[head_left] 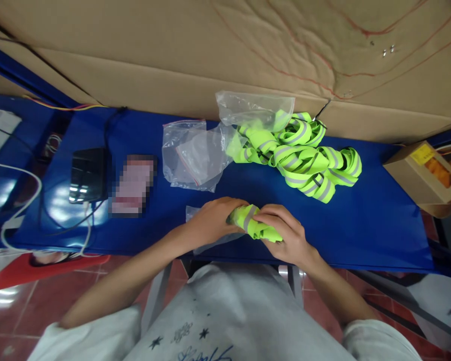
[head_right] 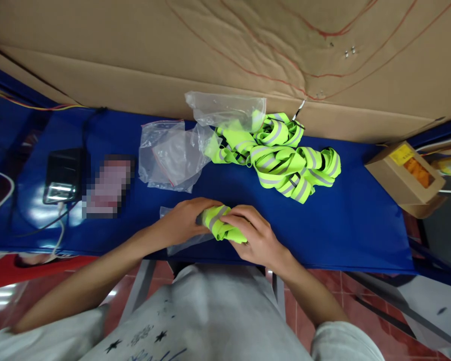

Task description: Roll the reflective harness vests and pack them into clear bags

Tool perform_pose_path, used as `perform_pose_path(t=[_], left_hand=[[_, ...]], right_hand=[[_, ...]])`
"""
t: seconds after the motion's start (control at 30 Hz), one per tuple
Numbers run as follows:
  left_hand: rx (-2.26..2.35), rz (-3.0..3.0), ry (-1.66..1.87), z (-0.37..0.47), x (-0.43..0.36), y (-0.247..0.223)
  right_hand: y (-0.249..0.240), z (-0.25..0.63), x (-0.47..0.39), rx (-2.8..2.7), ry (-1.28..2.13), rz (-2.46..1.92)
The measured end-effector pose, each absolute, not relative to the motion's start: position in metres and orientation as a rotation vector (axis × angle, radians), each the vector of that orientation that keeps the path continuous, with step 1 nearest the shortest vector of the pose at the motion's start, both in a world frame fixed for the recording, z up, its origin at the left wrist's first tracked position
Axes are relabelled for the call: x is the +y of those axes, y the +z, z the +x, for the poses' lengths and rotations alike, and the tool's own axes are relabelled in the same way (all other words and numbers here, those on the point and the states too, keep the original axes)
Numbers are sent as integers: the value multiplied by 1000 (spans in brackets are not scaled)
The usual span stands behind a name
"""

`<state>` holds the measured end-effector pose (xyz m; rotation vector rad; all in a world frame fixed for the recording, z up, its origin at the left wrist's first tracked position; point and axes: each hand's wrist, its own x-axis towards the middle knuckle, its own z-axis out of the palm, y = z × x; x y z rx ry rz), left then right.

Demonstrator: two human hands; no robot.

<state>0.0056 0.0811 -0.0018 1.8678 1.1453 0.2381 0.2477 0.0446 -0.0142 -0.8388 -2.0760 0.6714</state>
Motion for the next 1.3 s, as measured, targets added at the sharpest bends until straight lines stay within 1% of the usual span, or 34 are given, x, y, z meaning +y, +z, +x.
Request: perform_pose_path(t=[0.17, 0.33, 0.63, 0.87, 0.97, 1.13, 1.3], left_hand=[[1118, 1906, 247, 7, 77, 3], [1142, 1954, 226, 10, 76, 7], [1104, 1965, 150, 11, 79, 3], [1166, 1949, 169, 18, 74, 3], [1209, 1915, 206, 16, 72, 3], [1178, 1821, 152, 14, 73, 6], [1135, 1801, 99, 19, 77, 6]], right_hand=[[-5, 247, 47, -2148, 754, -993], [-3, 248, 56, -2180, 835, -944], [-11, 248, 60, -2191, 746, -848], [-13, 241, 58, -2175, 944, -937], [-11, 238, 55, -2143, 915, -976], [-10, 236, 54, -1939, 947, -1079], [-2, 241, 57, -2039, 908, -1038]])
